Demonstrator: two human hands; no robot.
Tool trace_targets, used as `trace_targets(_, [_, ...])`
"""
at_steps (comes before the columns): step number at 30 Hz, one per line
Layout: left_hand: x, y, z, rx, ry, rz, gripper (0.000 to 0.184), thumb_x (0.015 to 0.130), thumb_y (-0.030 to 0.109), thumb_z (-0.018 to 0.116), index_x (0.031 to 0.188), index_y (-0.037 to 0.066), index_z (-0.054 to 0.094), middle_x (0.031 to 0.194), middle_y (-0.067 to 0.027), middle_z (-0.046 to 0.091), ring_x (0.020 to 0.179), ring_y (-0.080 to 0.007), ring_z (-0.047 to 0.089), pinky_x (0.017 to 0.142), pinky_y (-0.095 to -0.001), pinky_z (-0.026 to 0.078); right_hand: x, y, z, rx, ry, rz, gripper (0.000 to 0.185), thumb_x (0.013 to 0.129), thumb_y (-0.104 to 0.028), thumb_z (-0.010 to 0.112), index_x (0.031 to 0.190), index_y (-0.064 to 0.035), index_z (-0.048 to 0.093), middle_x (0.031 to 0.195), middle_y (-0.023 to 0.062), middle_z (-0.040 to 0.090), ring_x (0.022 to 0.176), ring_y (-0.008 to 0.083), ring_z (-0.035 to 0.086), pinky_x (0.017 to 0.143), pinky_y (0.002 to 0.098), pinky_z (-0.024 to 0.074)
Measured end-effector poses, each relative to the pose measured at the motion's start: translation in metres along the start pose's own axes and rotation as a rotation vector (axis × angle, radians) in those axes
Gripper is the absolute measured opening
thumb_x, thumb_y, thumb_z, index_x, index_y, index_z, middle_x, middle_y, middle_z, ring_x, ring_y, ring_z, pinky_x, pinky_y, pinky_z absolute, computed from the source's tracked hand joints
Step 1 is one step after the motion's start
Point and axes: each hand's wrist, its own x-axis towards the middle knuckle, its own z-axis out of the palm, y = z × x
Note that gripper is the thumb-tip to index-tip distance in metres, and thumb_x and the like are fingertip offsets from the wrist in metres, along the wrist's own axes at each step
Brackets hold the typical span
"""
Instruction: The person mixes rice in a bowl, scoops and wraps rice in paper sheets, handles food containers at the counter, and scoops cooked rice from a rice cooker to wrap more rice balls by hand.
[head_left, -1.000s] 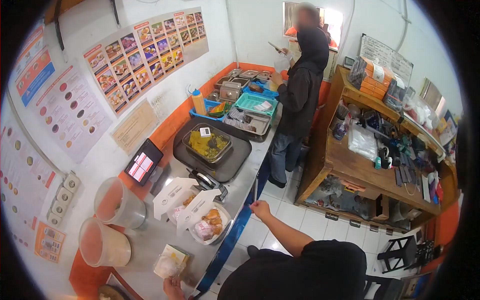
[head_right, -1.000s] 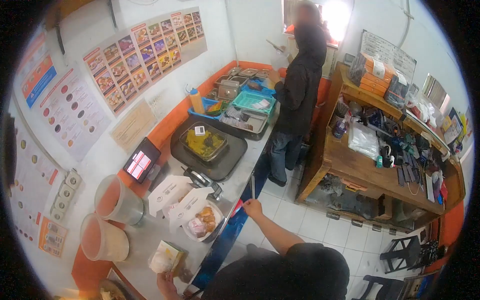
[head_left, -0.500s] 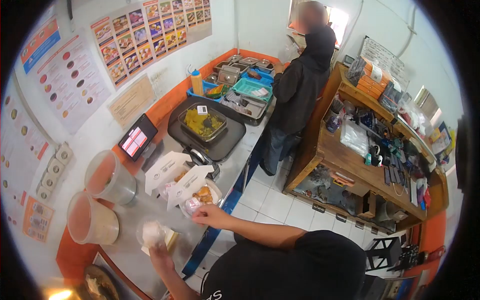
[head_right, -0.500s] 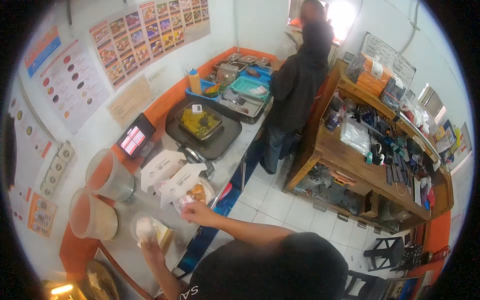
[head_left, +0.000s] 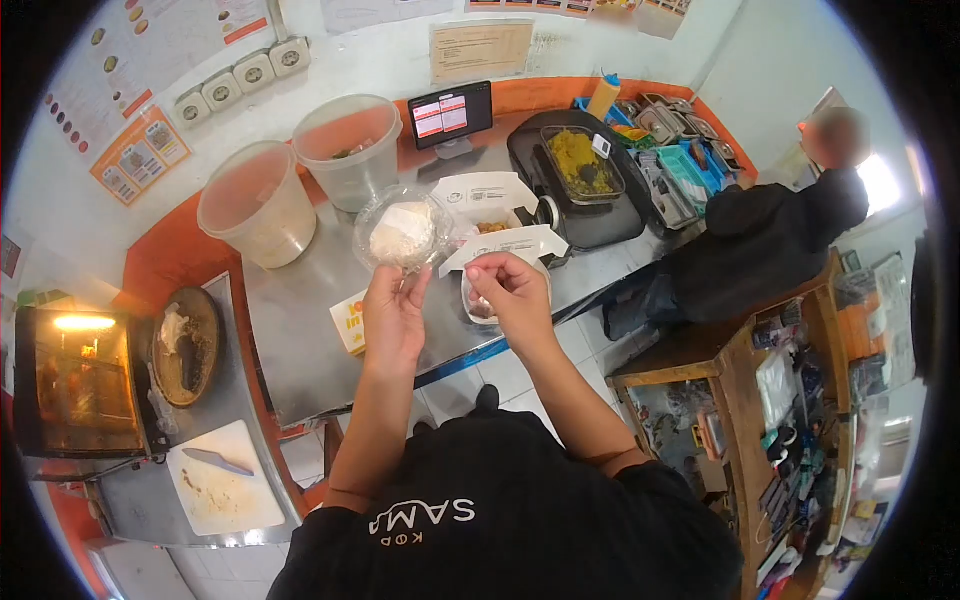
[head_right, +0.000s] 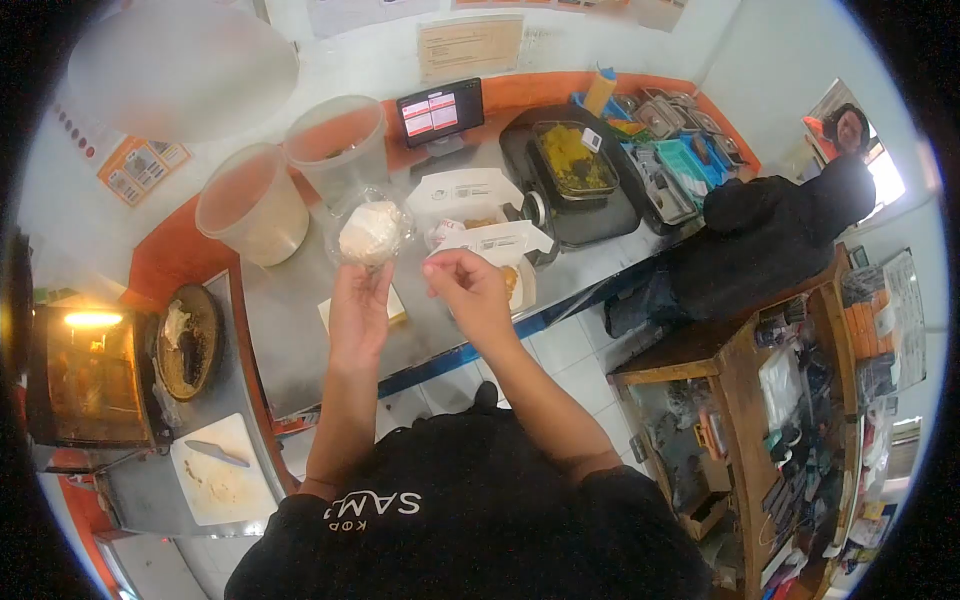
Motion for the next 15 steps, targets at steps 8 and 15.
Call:
trace_targets(8, [-0.003,-0.002,0.008,-0.001,-0.016,-0.032,0.027,0.087,0.009,0.054,0.111,-0.004,0.055,0.111,-0.0096,0.062,0.101,-0.0184,0.063,0.093,-0.0312,0.055,0.02,0.022,0.024,-0.017,0.056,-0.035,0.013,0.086,-0.005,0.069,0.092,-0.0031,0.058,0.071,-0.0022,0.058,0.067,0.0054,0.056,0.064,0.0198,0.0448])
trace_targets(15, [-0.005,0.006,0.009,0.033,-0.031,-0.09,0.03,0.088,0.009,0.053,0.114,-0.004,0.054,0.115,-0.0102,0.06,0.106,-0.0196,0.06,0.098,-0.032,0.052,0.021,0.035,0.023,0.065,0.075,-0.084,0.021,0.085,-0.002,0.069,0.088,-0.0065,0.049,0.08,-0.0008,0.059,0.072,0.0052,0.055,0.066,0.0174,0.0419])
